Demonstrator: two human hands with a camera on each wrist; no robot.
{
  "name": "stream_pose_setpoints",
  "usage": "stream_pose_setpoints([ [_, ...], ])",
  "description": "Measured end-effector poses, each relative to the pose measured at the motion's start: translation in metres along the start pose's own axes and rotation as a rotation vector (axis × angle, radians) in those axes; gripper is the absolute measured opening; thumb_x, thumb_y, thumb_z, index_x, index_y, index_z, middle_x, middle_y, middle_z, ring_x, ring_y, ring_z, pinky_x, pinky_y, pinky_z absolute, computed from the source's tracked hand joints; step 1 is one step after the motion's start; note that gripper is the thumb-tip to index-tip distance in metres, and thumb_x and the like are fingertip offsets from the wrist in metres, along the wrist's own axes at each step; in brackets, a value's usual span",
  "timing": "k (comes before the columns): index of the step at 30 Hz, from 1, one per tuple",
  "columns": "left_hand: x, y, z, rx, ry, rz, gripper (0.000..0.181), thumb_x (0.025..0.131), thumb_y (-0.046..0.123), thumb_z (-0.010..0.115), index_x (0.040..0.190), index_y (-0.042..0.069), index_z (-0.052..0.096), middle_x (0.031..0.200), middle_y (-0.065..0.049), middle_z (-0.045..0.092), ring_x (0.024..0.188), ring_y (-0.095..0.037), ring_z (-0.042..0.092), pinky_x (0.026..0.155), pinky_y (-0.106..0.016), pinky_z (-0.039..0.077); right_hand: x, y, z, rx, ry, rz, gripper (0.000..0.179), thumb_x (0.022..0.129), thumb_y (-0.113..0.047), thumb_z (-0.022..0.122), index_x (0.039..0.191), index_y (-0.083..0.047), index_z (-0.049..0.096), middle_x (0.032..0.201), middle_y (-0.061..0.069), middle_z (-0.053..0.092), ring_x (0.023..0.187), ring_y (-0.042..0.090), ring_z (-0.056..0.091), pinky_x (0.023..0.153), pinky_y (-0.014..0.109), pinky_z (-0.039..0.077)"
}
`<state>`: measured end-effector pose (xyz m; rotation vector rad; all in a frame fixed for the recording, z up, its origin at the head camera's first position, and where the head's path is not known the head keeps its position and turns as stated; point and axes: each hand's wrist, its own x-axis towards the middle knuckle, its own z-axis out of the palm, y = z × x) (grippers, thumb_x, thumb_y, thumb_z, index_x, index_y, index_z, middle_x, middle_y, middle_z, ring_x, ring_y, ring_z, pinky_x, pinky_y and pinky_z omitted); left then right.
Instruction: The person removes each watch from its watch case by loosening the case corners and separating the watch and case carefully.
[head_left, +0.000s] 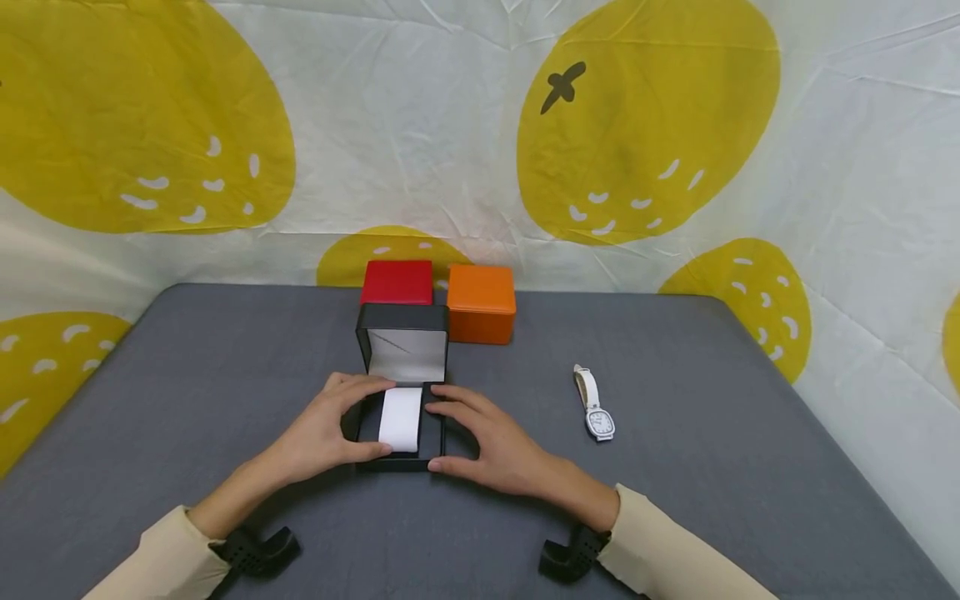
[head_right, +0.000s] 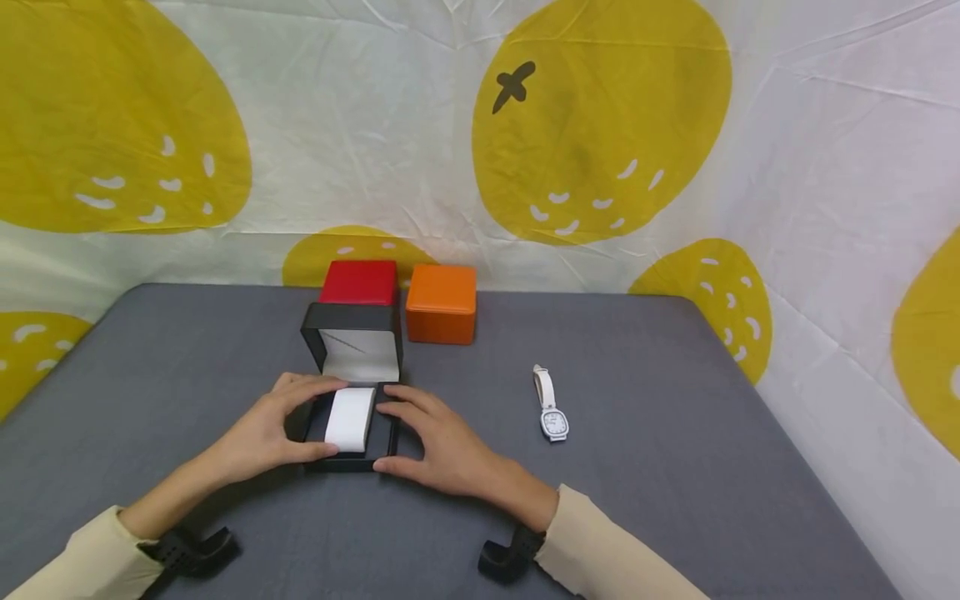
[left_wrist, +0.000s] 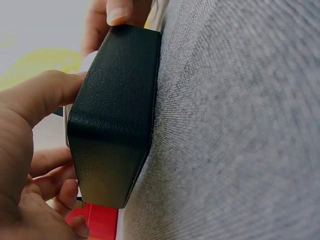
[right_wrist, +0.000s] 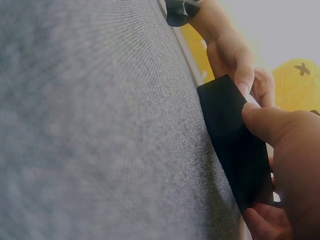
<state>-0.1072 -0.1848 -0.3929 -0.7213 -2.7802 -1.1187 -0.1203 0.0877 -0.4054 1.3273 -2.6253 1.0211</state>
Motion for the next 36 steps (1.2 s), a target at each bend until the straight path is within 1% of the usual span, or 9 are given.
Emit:
stream_pose_setpoints([
  [6, -0.0004, 0.0013, 0.0012, -0.004, 0.012, 0.012, 0.070, 0.069, 0.026, 0.085, 0.132, 0.011, 0.057, 0.132, -0.008, 0.052, 0.108, -0.019, 0.039, 0.086, -0.050, 0.043, 0.0005, -0.0003, -0.0002, -0.008, -0.006, -0.005, 0.063, 0.086, -0.046, 0.068, 0.139, -0.018, 0.049, 0.150, -0.002, 0.033, 0.134, 0.014, 0.033, 0.106, 0.040, 0.034],
  [10, -0.0002, 0.0005, 0.0034, 0.012, 0.026, 0.033, 0.069, 0.070, 0.024, 0.084, 0.131, 0.009, 0.057, 0.132, -0.007, 0.049, 0.106, -0.019, 0.037, 0.085, -0.048, 0.042, 0.0004, -0.0003, -0.0005, -0.009, -0.019, 0.001, 0.063, 0.086, -0.046, 0.068, 0.139, -0.018, 0.049, 0.151, -0.003, 0.032, 0.134, 0.013, 0.032, 0.106, 0.039, 0.034],
  [16, 0.0011, -0.0011, 0.0062, 0.043, 0.026, 0.041, 0.066, 0.072, 0.025, 0.083, 0.130, 0.008, 0.057, 0.128, -0.005, 0.043, 0.105, -0.020, 0.034, 0.084, -0.044, 0.040, -0.0001, 0.0001, -0.0011, 0.000, -0.035, 0.013, 0.063, 0.087, -0.047, 0.067, 0.140, -0.019, 0.047, 0.151, -0.003, 0.031, 0.135, 0.013, 0.032, 0.106, 0.040, 0.034],
  [25, 0.0016, -0.0021, 0.0082, 0.082, 0.030, 0.060, 0.061, 0.075, 0.028, 0.080, 0.129, 0.008, 0.059, 0.124, -0.004, 0.043, 0.101, -0.021, 0.034, 0.081, -0.042, 0.039, -0.0001, -0.0010, -0.0024, 0.008, -0.045, 0.022, 0.064, 0.087, -0.046, 0.067, 0.141, -0.018, 0.047, 0.152, -0.004, 0.030, 0.134, 0.012, 0.032, 0.106, 0.039, 0.034],
  [32, 0.0011, 0.0008, 0.0071, 0.097, 0.003, 0.036, 0.062, 0.076, 0.028, 0.079, 0.130, 0.006, 0.058, 0.125, -0.006, 0.041, 0.102, -0.023, 0.033, 0.082, -0.042, 0.038, -0.0002, -0.0011, -0.0021, 0.002, -0.037, 0.010, 0.063, 0.087, -0.046, 0.066, 0.140, -0.017, 0.048, 0.151, -0.003, 0.031, 0.135, 0.013, 0.033, 0.106, 0.039, 0.034],
  [36, 0.0005, 0.0017, 0.0063, 0.079, -0.008, 0.021, 0.063, 0.077, 0.029, 0.079, 0.132, 0.006, 0.056, 0.126, -0.007, 0.040, 0.106, -0.026, 0.034, 0.085, -0.046, 0.037, -0.0001, -0.0011, -0.0020, 0.000, -0.032, -0.001, 0.063, 0.087, -0.046, 0.067, 0.140, -0.017, 0.048, 0.151, -0.002, 0.031, 0.134, 0.014, 0.033, 0.105, 0.040, 0.035],
])
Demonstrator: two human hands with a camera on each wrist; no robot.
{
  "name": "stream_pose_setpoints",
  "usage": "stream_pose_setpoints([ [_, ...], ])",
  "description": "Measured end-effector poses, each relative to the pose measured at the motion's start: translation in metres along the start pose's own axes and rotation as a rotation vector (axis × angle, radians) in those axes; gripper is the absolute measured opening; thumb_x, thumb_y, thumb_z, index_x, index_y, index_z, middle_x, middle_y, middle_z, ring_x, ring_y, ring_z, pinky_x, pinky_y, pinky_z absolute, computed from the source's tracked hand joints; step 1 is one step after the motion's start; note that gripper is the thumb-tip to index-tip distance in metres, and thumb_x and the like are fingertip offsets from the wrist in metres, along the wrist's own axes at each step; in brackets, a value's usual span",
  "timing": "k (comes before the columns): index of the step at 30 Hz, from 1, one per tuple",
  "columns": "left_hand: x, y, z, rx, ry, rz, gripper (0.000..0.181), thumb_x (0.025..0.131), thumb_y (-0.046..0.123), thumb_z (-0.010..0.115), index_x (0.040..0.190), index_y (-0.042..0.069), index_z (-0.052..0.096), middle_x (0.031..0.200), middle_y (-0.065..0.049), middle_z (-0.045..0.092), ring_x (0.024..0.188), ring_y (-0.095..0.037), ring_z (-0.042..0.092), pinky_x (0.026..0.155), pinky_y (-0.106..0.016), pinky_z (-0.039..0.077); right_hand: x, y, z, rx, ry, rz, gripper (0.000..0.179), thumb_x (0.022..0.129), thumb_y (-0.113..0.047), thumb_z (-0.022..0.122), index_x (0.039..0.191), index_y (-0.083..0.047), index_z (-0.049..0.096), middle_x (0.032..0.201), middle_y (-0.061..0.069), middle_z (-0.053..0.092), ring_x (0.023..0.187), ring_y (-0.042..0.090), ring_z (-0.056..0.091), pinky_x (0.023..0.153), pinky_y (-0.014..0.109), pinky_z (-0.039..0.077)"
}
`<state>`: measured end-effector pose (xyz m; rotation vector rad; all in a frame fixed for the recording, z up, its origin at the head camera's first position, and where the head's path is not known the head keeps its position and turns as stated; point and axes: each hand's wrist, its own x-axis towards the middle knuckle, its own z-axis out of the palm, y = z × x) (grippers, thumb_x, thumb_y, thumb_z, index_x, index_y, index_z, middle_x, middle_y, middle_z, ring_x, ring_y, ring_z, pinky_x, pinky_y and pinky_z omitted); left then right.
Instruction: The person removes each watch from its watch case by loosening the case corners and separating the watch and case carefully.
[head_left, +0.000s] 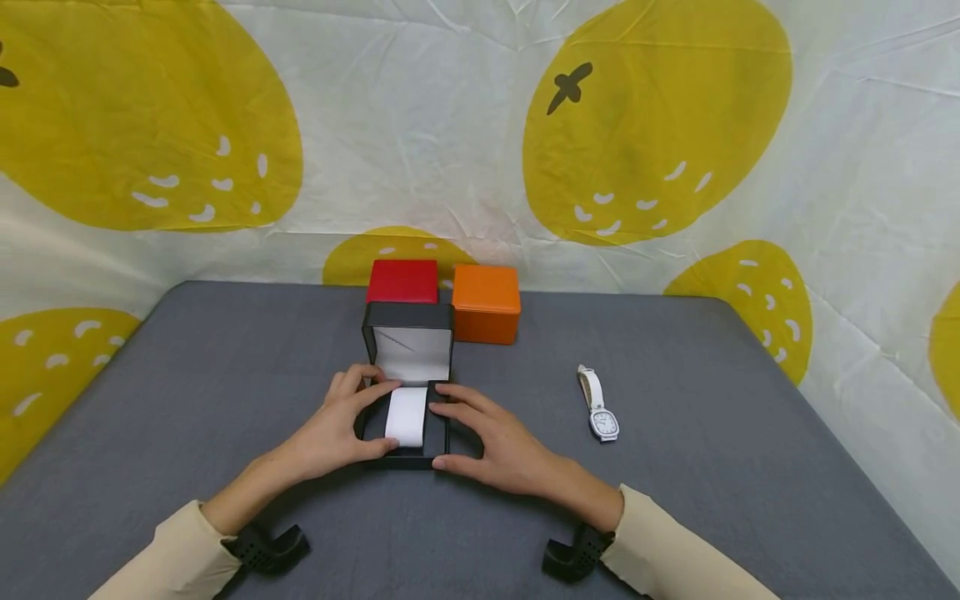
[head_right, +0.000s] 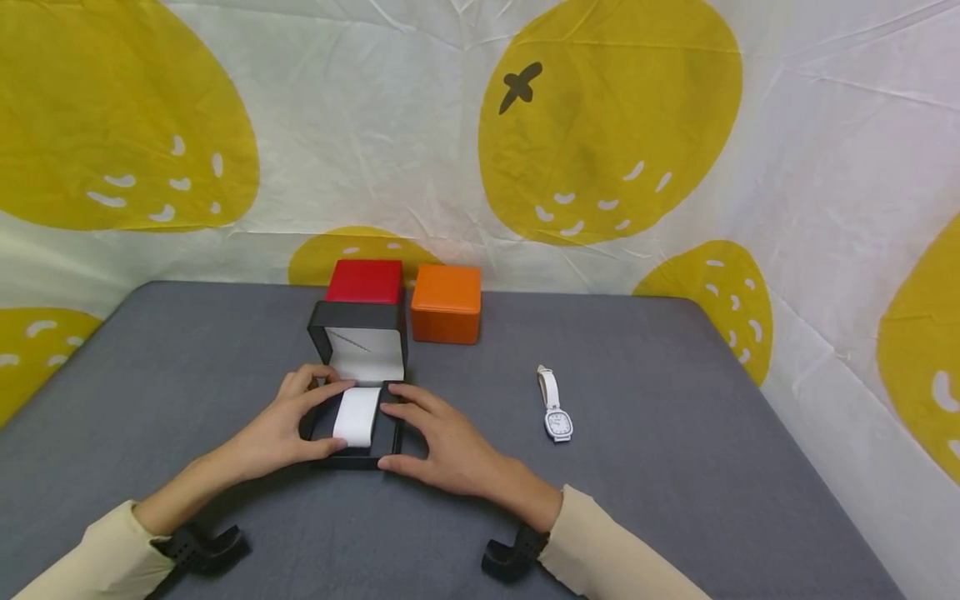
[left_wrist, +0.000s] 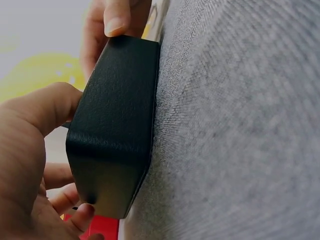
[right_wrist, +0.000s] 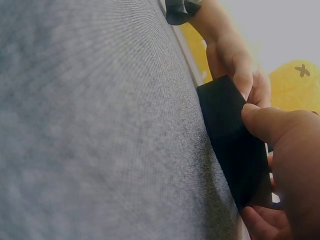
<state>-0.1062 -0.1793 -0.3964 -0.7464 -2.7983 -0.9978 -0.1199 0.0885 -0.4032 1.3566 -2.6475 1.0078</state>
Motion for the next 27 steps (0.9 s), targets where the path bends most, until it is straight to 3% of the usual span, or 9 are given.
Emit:
stream_pose_setpoints([
  [17, -0.0019, -0.0050, 0.0007, -0.084, 0.011, 0.004, 0.061, 0.078, 0.031, 0.079, 0.131, 0.015, 0.052, 0.129, -0.005, 0.038, 0.118, -0.026, 0.030, 0.092, -0.055, 0.034, 0.0007, -0.0006, -0.0007, 0.001, 0.014, -0.013, 0.063, 0.087, -0.045, 0.067, 0.140, -0.016, 0.049, 0.151, -0.002, 0.032, 0.134, 0.013, 0.033, 0.105, 0.040, 0.035],
  [27, -0.0017, -0.0034, 0.0009, -0.104, -0.011, -0.035, 0.061, 0.080, 0.030, 0.078, 0.132, 0.015, 0.051, 0.131, -0.007, 0.037, 0.120, -0.029, 0.031, 0.093, -0.056, 0.034, -0.0009, 0.0021, 0.0020, 0.017, 0.035, -0.020, 0.062, 0.087, -0.045, 0.067, 0.140, -0.016, 0.049, 0.151, -0.002, 0.033, 0.134, 0.013, 0.034, 0.105, 0.040, 0.036],
])
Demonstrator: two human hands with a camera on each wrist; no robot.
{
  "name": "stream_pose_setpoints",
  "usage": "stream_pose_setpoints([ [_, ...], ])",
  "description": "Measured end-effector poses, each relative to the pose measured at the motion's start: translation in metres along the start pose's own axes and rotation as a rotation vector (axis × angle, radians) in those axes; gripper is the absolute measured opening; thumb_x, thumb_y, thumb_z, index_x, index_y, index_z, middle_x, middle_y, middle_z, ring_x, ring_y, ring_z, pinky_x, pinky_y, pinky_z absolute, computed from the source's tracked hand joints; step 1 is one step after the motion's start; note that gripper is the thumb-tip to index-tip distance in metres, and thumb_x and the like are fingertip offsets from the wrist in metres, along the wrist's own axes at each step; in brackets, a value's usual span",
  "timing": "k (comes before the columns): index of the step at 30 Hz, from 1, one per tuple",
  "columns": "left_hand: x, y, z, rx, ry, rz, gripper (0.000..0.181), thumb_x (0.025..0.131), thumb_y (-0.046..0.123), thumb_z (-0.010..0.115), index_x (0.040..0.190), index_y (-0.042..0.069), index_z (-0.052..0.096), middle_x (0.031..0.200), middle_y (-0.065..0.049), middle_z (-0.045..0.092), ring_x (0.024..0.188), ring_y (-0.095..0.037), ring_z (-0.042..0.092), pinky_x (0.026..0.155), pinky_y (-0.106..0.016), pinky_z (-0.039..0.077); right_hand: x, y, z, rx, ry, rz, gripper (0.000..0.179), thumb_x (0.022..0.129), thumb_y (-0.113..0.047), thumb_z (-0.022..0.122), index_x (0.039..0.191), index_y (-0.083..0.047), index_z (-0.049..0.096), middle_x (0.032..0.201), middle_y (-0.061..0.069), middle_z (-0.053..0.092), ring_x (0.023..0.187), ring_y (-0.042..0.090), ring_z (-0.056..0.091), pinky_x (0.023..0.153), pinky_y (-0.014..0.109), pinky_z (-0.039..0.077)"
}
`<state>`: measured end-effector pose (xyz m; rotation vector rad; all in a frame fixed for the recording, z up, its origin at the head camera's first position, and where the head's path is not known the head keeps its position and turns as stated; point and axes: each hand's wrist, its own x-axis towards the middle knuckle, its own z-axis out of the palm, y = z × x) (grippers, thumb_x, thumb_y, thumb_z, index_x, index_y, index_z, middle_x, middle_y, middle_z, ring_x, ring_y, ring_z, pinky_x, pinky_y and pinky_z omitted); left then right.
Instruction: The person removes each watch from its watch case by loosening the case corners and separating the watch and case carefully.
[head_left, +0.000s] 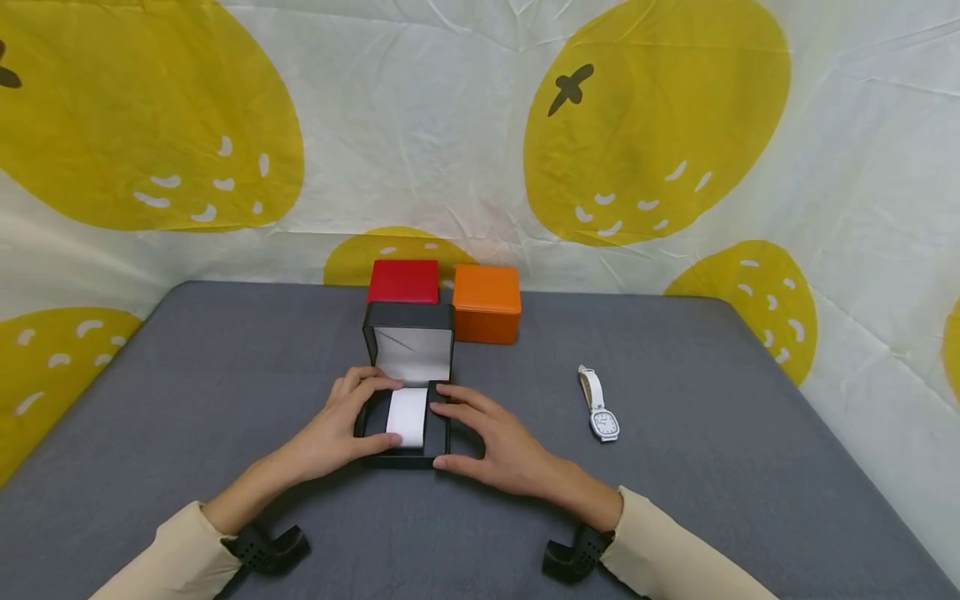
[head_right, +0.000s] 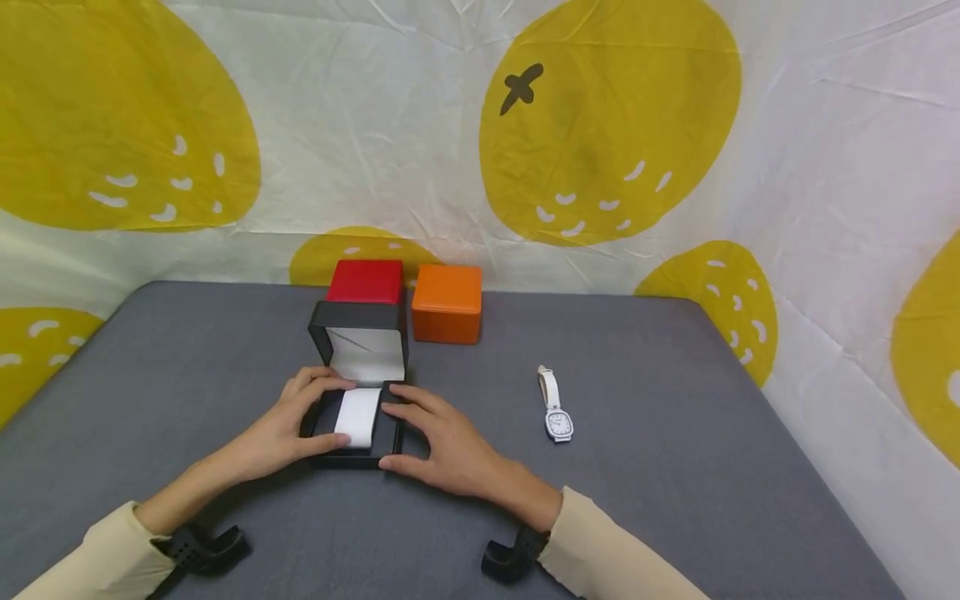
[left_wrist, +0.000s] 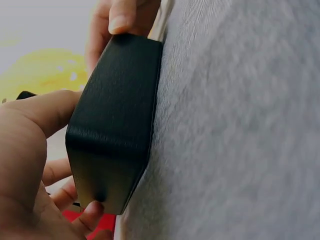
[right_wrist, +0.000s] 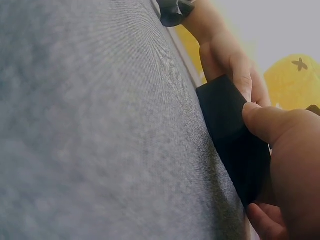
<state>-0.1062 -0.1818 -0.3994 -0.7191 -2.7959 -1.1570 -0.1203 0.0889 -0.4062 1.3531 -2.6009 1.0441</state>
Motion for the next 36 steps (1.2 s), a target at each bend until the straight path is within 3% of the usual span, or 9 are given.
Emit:
stream_pose_setpoints([
  [8, 0.002, -0.001, -0.008, -0.058, -0.002, -0.006, 0.057, 0.081, 0.029, 0.078, 0.130, 0.014, 0.053, 0.127, -0.004, 0.043, 0.104, -0.022, 0.045, 0.086, -0.045, 0.043, 0.000, 0.001, 0.001, 0.032, 0.007, 0.000, 0.063, 0.087, -0.044, 0.068, 0.141, -0.017, 0.048, 0.151, -0.002, 0.032, 0.135, 0.013, 0.033, 0.105, 0.041, 0.035],
  [17, 0.003, -0.001, -0.018, -0.066, 0.038, -0.021, 0.053, 0.083, 0.028, 0.075, 0.129, 0.013, 0.054, 0.119, -0.003, 0.052, 0.096, -0.020, 0.048, 0.071, -0.034, 0.045, -0.001, 0.001, 0.000, 0.038, 0.010, 0.000, 0.063, 0.087, -0.043, 0.068, 0.140, -0.017, 0.049, 0.151, -0.002, 0.033, 0.134, 0.013, 0.033, 0.105, 0.041, 0.035],
  [22, 0.003, 0.004, -0.032, -0.066, 0.078, 0.026, 0.051, 0.084, 0.022, 0.075, 0.130, 0.010, 0.054, 0.114, -0.005, 0.055, 0.093, -0.020, 0.050, 0.071, -0.031, 0.045, -0.001, 0.000, 0.001, 0.038, 0.019, 0.008, 0.061, 0.086, -0.044, 0.068, 0.139, -0.018, 0.051, 0.151, -0.001, 0.032, 0.132, 0.013, 0.036, 0.104, 0.039, 0.036],
  [29, 0.009, 0.015, -0.056, -0.078, 0.200, 0.076, 0.047, 0.085, 0.013, 0.073, 0.129, 0.012, 0.056, 0.113, 0.005, 0.056, 0.093, -0.014, 0.051, 0.072, -0.027, 0.043, -0.004, -0.005, 0.000, 0.096, 0.066, 0.068, 0.061, 0.085, -0.039, 0.072, 0.136, -0.013, 0.051, 0.148, 0.004, 0.032, 0.126, 0.013, 0.041, 0.098, 0.032, 0.043],
  [36, 0.019, 0.024, -0.071, -0.135, 0.338, 0.043, 0.041, 0.089, 0.012, 0.068, 0.128, 0.015, 0.056, 0.118, 0.002, 0.056, 0.097, -0.013, 0.050, 0.075, -0.024, 0.042, -0.005, -0.008, 0.005, 0.198, 0.077, 0.178, 0.077, 0.082, -0.038, 0.076, 0.143, -0.010, 0.038, 0.140, 0.005, 0.040, 0.121, 0.018, 0.047, 0.096, 0.029, 0.044],
])
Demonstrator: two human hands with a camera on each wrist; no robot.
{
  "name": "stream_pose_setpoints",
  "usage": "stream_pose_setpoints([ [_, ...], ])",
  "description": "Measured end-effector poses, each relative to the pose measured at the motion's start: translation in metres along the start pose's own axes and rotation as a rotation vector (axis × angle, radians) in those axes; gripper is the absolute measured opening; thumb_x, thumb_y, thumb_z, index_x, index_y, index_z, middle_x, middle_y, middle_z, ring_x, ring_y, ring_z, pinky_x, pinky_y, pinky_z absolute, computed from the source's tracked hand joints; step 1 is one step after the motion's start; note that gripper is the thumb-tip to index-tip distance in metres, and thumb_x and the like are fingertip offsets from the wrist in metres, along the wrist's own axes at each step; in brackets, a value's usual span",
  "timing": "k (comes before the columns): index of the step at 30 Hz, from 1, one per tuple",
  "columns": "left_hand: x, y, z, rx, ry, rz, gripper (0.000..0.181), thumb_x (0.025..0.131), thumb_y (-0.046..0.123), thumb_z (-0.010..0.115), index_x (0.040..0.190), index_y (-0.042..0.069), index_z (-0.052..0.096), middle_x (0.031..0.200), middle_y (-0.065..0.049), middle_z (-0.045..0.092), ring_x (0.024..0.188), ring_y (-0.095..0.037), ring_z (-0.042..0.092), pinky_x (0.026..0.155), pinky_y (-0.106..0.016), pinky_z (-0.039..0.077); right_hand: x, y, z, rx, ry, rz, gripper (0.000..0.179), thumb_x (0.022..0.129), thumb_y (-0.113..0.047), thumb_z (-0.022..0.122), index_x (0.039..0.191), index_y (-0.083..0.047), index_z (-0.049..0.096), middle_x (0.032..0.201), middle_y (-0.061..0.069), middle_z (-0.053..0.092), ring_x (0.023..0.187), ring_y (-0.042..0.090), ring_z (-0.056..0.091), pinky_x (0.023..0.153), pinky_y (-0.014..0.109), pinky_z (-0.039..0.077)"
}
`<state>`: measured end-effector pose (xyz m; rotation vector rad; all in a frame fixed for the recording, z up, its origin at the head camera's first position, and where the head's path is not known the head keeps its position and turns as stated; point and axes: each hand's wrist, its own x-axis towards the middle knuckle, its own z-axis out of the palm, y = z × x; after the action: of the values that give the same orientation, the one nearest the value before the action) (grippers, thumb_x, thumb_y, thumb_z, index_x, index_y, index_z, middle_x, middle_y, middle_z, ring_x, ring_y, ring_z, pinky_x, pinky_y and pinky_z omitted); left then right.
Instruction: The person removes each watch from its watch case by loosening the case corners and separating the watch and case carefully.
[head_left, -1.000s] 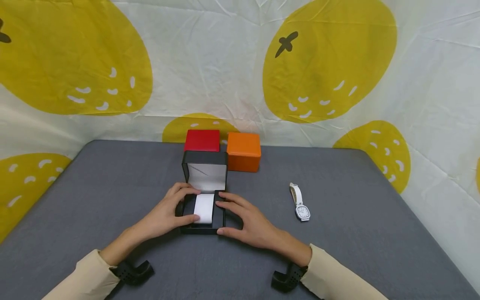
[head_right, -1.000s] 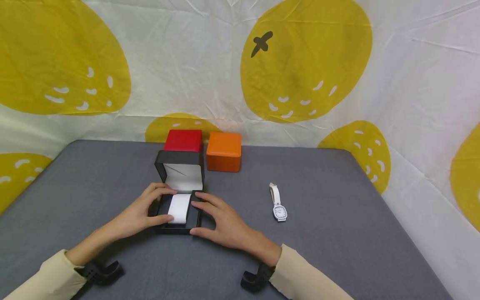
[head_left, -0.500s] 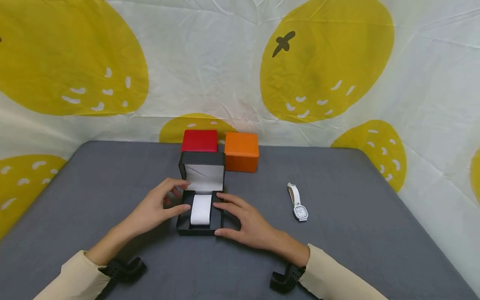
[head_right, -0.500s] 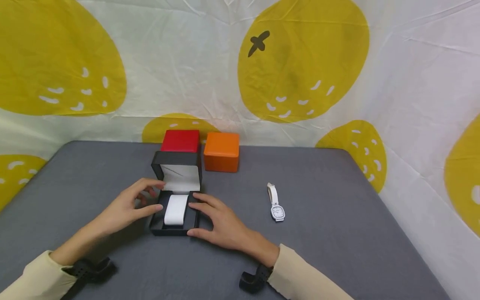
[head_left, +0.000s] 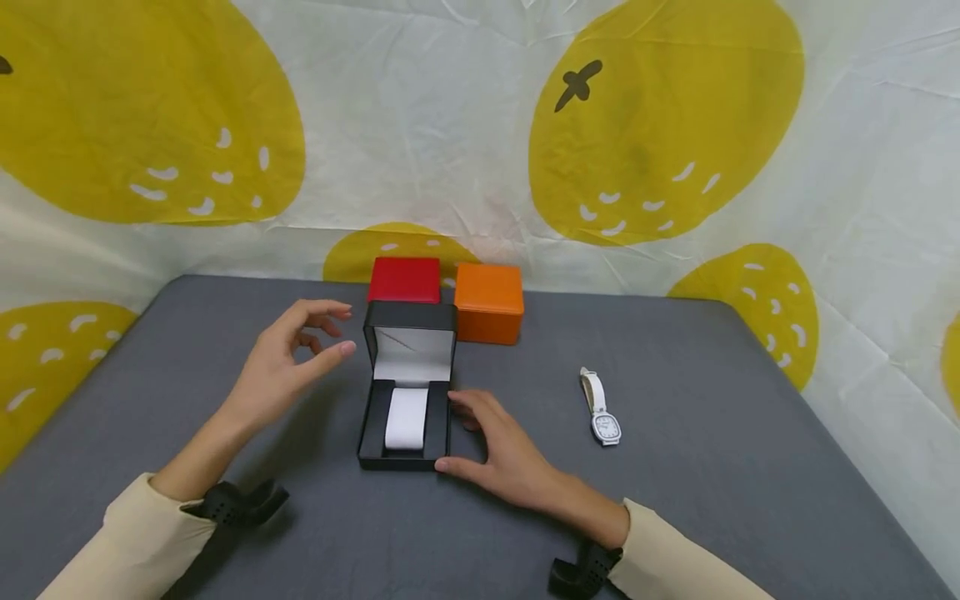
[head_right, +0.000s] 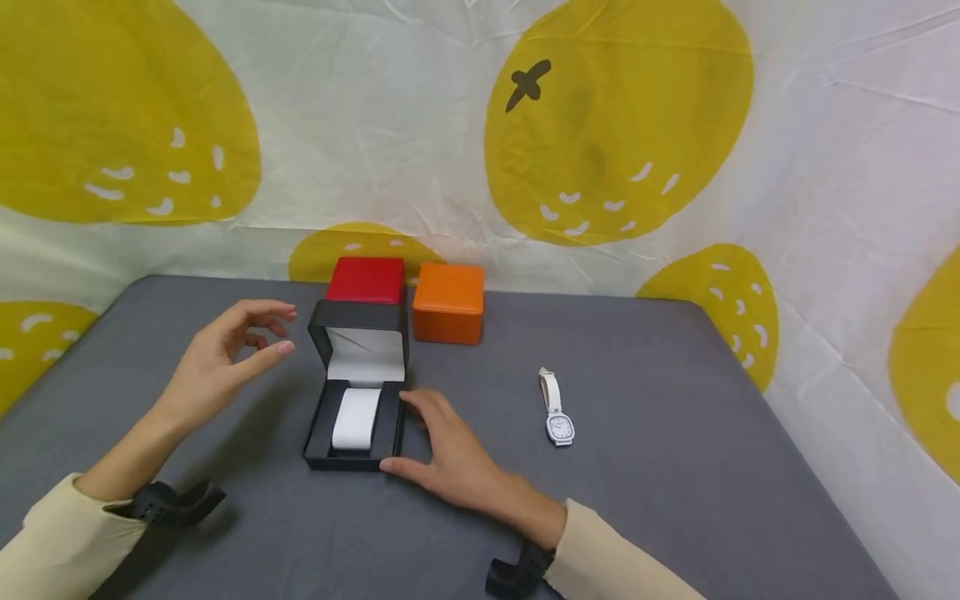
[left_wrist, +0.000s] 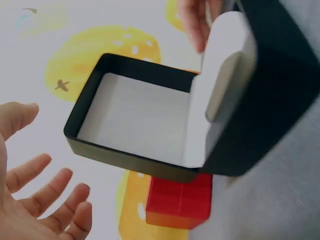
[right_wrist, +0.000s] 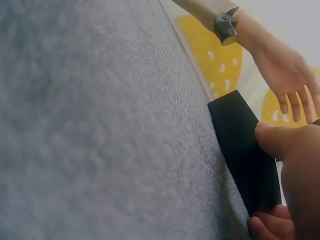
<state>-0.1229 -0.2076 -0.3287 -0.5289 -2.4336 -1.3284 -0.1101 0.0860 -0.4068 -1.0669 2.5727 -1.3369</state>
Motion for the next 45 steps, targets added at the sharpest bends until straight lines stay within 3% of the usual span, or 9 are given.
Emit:
stream_pose_setpoints([
  [5, 0.009, 0.003, 0.005, -0.009, 0.006, -0.051, 0.043, 0.092, 0.020, 0.065, 0.133, 0.018, 0.053, 0.123, -0.002, 0.056, 0.106, -0.018, 0.053, 0.082, -0.028, 0.042, -0.001, 0.000, 0.003, 0.100, 0.011, 0.053, 0.082, 0.080, -0.033, 0.078, 0.144, -0.008, 0.035, 0.138, 0.006, 0.044, 0.125, 0.019, 0.046, 0.098, 0.028, 0.042],
  [16, 0.015, 0.008, 0.008, -0.041, -0.013, -0.094, 0.047, 0.092, 0.023, 0.065, 0.136, 0.015, 0.051, 0.126, -0.009, 0.055, 0.110, -0.026, 0.054, 0.086, -0.044, 0.042, -0.001, 0.000, 0.003, 0.080, -0.002, 0.096, 0.079, 0.080, -0.038, 0.077, 0.144, -0.011, 0.039, 0.138, 0.004, 0.045, 0.123, 0.015, 0.048, 0.097, 0.027, 0.043],
  [21, -0.001, 0.000, 0.010, -0.140, -0.034, -0.187, 0.049, 0.093, 0.024, 0.064, 0.138, 0.012, 0.049, 0.127, -0.014, 0.054, 0.108, -0.028, 0.057, 0.085, -0.041, 0.050, 0.000, -0.001, 0.005, 0.145, 0.003, 0.122, 0.079, 0.079, -0.034, 0.079, 0.143, -0.011, 0.040, 0.138, 0.005, 0.045, 0.121, 0.016, 0.051, 0.096, 0.025, 0.043],
  [26, -0.028, -0.012, 0.026, -0.324, -0.037, -0.287, 0.049, 0.095, 0.019, 0.062, 0.138, 0.003, 0.045, 0.128, -0.022, 0.050, 0.108, -0.035, 0.056, 0.078, -0.040, 0.055, 0.002, -0.002, 0.005, 0.184, 0.012, 0.133, 0.078, 0.078, -0.030, 0.080, 0.143, -0.010, 0.042, 0.139, 0.006, 0.045, 0.122, 0.017, 0.050, 0.096, 0.024, 0.043],
  [30, -0.040, -0.018, 0.038, -0.392, -0.043, -0.331, 0.048, 0.095, 0.019, 0.061, 0.138, 0.002, 0.045, 0.128, -0.023, 0.049, 0.110, -0.035, 0.055, 0.081, -0.041, 0.054, 0.003, -0.002, 0.005, 0.216, 0.024, 0.140, 0.077, 0.077, -0.025, 0.082, 0.141, -0.010, 0.044, 0.138, 0.005, 0.046, 0.124, 0.017, 0.049, 0.096, 0.024, 0.043],
  [36, -0.045, -0.016, 0.047, -0.448, 0.011, -0.387, 0.050, 0.096, 0.016, 0.060, 0.140, 0.002, 0.041, 0.134, -0.018, 0.048, 0.115, -0.030, 0.051, 0.083, -0.036, 0.052, 0.003, -0.002, 0.005, 0.349, 0.026, 0.147, 0.075, 0.077, -0.018, 0.081, 0.141, -0.007, 0.043, 0.140, 0.008, 0.044, 0.126, 0.021, 0.048, 0.095, 0.026, 0.044],
  [39, -0.045, -0.015, 0.052, -0.419, -0.003, -0.416, 0.056, 0.096, 0.016, 0.060, 0.145, 0.005, 0.036, 0.140, -0.015, 0.042, 0.116, -0.026, 0.047, 0.086, -0.033, 0.049, 0.003, -0.001, 0.005, 0.417, 0.034, 0.162, 0.074, 0.078, -0.012, 0.080, 0.141, -0.006, 0.043, 0.141, 0.009, 0.043, 0.128, 0.022, 0.046, 0.095, 0.026, 0.043],
  [45, -0.044, -0.020, 0.056, -0.374, -0.033, -0.409, 0.063, 0.095, 0.020, 0.061, 0.150, 0.015, 0.031, 0.146, -0.009, 0.036, 0.126, -0.029, 0.037, 0.100, -0.052, 0.032, 0.007, -0.002, 0.009, 0.500, 0.041, 0.171, 0.074, 0.077, -0.005, 0.079, 0.141, -0.002, 0.043, 0.142, 0.012, 0.040, 0.131, 0.024, 0.041, 0.097, 0.028, 0.042],
])
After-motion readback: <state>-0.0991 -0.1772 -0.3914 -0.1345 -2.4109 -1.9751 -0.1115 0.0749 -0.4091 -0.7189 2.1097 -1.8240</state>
